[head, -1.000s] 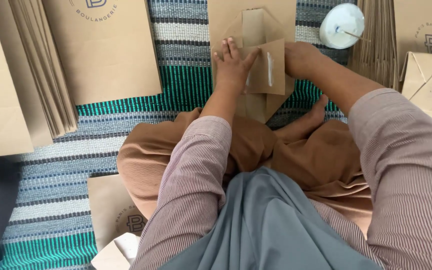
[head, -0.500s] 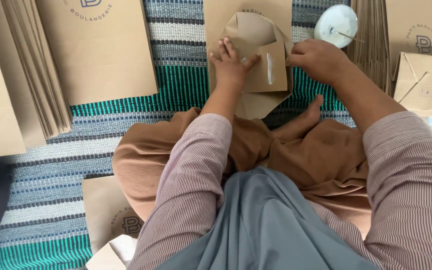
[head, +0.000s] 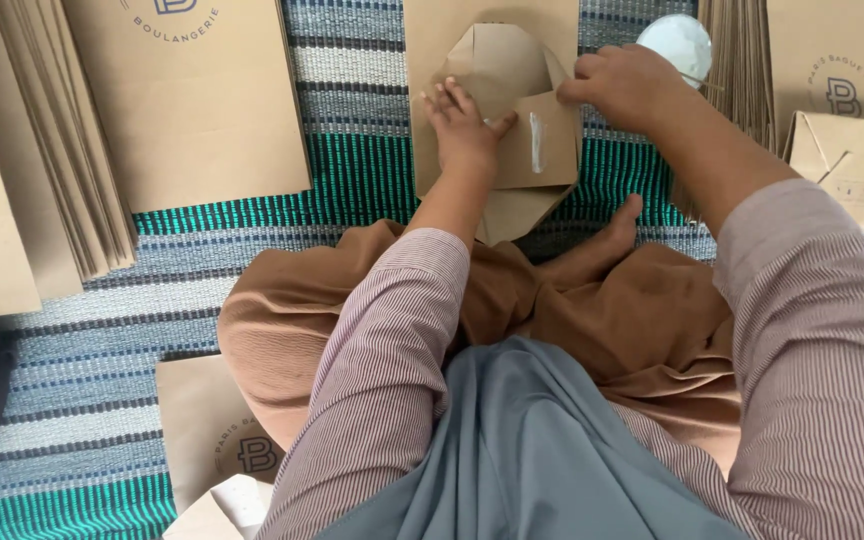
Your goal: Applying glue to paper bags and attaching paper handles to them.
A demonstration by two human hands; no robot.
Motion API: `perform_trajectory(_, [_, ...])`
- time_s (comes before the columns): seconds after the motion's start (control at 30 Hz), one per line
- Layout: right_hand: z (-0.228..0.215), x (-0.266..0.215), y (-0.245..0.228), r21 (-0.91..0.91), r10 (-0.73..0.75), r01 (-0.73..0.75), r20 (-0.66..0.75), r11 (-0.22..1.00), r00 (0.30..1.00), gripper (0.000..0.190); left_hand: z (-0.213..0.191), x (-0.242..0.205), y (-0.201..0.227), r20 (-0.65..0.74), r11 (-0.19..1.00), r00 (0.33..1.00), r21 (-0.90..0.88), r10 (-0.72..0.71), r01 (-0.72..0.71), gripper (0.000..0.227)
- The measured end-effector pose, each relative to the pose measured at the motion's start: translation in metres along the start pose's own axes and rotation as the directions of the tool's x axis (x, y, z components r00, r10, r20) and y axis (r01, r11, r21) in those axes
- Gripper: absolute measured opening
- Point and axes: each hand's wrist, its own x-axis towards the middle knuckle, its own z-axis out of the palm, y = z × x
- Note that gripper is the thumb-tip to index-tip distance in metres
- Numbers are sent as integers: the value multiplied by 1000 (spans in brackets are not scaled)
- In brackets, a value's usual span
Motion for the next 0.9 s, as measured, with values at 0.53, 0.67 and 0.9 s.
perform_trajectory(0.53, [-2, 17, 8, 106, -94, 90, 31, 990, 995, 33, 31, 36, 23, -325, 953, 904, 212, 278, -217, 80])
perform_trajectory(0.67, [7, 11, 21, -33, -130, 129, -63, 991, 989, 41, 28, 42, 22, -276, 951, 920, 211, 280, -226, 93])
perform_trajectory(0.9, [-22, 1, 11, -60, -130, 128, -24, 990, 991, 47, 11, 36, 43, -208, 869, 943, 476, 259, -134, 104])
